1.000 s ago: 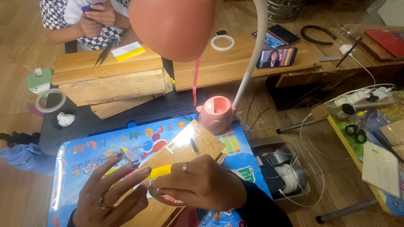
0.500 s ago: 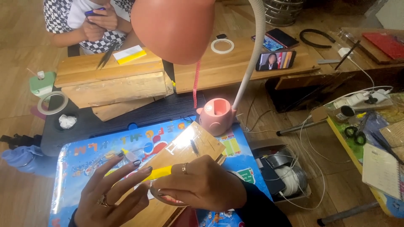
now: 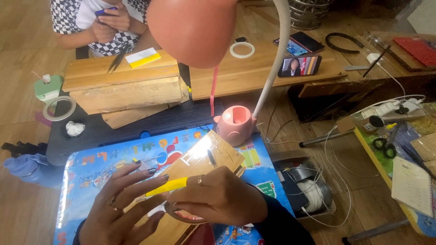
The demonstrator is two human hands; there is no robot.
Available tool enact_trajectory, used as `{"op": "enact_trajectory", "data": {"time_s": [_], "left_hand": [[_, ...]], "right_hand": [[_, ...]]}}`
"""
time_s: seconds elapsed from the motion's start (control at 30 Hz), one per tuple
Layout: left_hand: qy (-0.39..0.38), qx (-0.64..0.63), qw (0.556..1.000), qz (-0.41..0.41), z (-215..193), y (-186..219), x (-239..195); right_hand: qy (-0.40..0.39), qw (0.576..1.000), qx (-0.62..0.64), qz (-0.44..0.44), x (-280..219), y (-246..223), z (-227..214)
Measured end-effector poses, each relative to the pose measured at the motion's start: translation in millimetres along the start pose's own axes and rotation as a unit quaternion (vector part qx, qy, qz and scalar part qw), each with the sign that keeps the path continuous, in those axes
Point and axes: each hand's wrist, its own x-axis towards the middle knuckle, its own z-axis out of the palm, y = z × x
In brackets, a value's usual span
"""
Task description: Applying yellow and clear adhesive tape to a wooden board and attaching a small card.
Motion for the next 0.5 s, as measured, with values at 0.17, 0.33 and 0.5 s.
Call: {"op": "enact_trajectory", "data": {"time_s": [0.17,0.33,0.5], "left_hand": [[-0.017,-0.064,0.998,-0.015,-4,0,10],[0.008,-0.117,0.993,0.011,-20,-6,11],[0.012,-0.137,0.991,0.001,-28,-15,1]], "right_hand": [[0.017,0.999,0.038,0.031,2,6,3],[-0.023,0.994,0.092,0.058,12,7,5],[0.048,0.994,0.039,0.092,13,15,14]]}}
